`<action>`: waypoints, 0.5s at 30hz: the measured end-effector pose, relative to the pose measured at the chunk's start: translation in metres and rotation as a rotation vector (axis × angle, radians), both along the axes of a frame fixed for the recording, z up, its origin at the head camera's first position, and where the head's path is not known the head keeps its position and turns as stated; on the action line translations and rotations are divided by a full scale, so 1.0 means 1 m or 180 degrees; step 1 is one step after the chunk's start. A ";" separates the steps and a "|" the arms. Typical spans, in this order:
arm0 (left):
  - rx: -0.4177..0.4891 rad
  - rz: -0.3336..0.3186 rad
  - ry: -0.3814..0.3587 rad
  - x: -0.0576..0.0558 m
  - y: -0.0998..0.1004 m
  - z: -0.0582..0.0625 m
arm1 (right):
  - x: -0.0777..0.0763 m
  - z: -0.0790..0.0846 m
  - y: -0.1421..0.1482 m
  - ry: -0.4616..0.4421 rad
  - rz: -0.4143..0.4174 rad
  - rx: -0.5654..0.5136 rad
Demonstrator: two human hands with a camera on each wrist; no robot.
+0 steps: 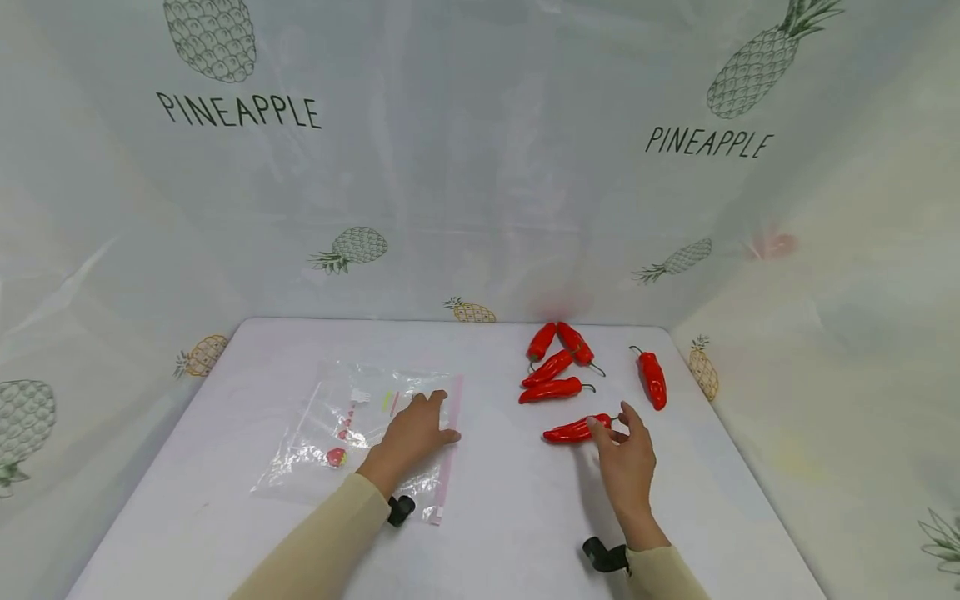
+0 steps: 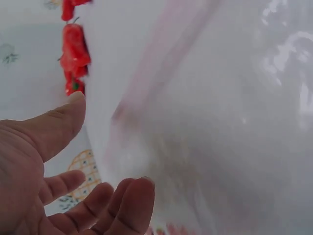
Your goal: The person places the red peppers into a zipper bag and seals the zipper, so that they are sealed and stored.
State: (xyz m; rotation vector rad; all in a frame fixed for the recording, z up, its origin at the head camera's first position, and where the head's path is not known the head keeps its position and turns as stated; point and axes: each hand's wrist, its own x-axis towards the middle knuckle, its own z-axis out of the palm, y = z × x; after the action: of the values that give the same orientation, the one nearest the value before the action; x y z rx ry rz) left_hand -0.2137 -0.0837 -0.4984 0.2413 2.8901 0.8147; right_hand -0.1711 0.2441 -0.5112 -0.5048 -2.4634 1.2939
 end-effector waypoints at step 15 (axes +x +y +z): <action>0.0045 -0.0097 -0.0425 -0.021 0.005 -0.025 | -0.012 -0.019 0.005 -0.0444 -0.0073 -0.0043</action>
State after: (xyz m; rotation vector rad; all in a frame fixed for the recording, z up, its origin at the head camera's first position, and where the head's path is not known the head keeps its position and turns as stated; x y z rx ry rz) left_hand -0.2351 -0.0791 -0.5232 0.2227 2.7507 0.8138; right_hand -0.1834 0.2486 -0.5300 -0.6451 -2.5546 1.3084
